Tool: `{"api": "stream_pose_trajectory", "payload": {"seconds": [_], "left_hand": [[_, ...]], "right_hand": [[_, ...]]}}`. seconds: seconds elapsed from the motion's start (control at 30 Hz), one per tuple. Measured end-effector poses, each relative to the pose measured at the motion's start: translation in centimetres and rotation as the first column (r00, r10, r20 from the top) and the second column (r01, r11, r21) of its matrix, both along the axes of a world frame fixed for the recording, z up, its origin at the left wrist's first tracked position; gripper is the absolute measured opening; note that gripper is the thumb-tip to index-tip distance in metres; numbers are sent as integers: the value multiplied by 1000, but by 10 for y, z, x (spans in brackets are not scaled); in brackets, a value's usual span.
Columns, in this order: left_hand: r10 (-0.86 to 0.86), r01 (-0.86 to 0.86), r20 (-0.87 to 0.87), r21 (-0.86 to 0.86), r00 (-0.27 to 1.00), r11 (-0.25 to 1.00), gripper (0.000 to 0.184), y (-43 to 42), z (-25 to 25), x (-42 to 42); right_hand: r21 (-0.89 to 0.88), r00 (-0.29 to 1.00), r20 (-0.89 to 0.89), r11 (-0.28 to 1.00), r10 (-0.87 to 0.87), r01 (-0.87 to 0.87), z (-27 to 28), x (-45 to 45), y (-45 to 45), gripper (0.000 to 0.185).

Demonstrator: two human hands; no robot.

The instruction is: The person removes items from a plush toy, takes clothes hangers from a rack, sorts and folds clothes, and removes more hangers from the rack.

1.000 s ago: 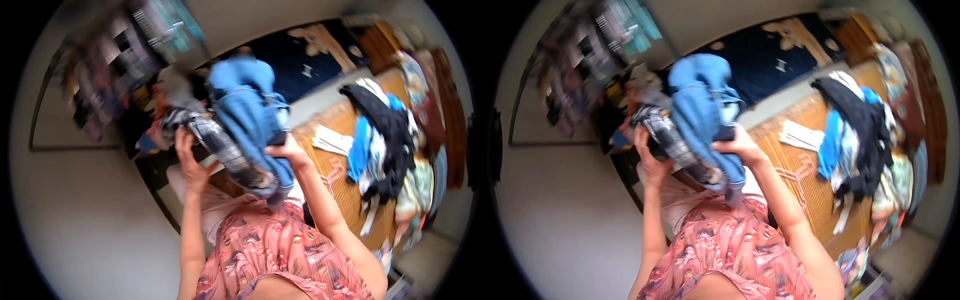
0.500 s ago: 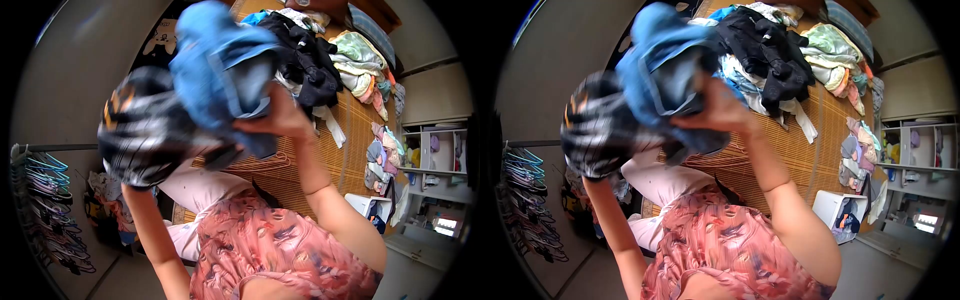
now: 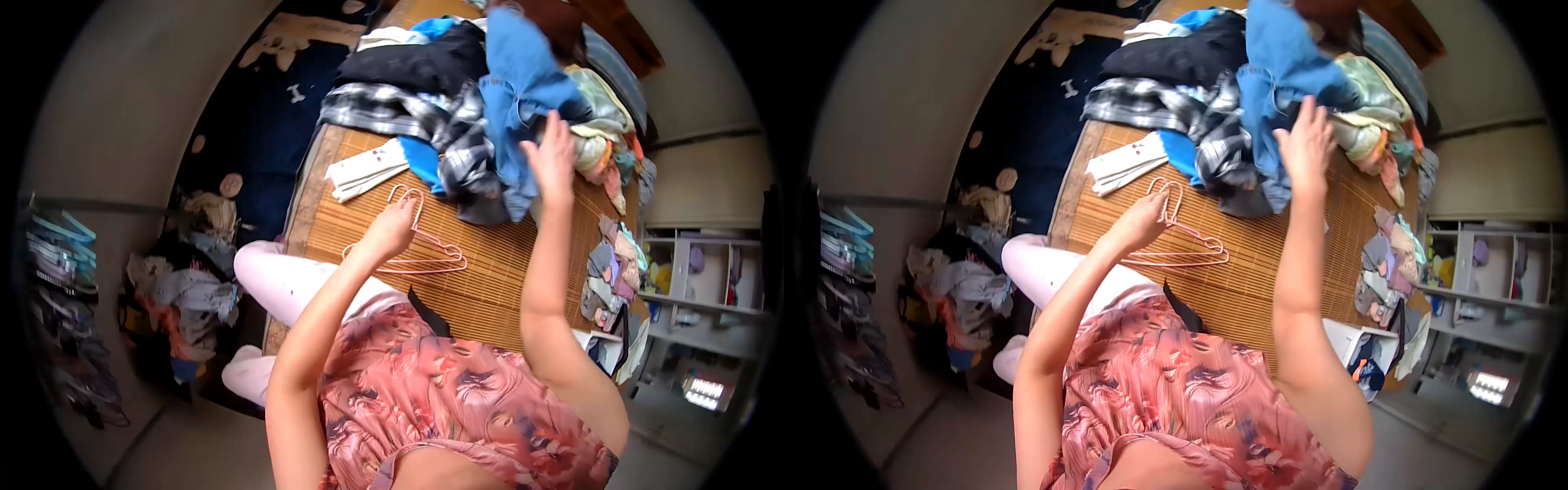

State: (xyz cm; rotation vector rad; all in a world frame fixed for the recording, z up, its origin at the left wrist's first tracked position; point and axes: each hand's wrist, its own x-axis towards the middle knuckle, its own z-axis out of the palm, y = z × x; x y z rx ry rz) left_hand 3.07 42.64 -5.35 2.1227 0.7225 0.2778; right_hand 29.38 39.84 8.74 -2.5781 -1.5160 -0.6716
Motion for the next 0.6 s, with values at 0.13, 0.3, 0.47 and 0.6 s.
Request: {"api": "stream_pose_trajectory", "payload": {"seconds": [0.13, 0.3, 0.47, 0.6], "left_hand": [[273, -272, 73, -27, 959, 962, 47, 7, -20, -68], [709, -707, 318, -143, 630, 692, 31, 6, -22, -140], [946, -905, 285, -343, 154, 251, 26, -12, -49, -218], [988, -952, 141, -306, -64, -18, 23, -28, -98, -285]], "right_hand": [[-236, 750, -581, 817, 316, -527, -116, -49, 17, 65], [-80, 374, -716, 463, 590, -883, -116, -233, 30, 52], [49, 30, -861, 141, 508, -989, -150, -360, 43, 31], [256, -165, -863, 130, 478, -958, -223, -446, 58, 15]]}}
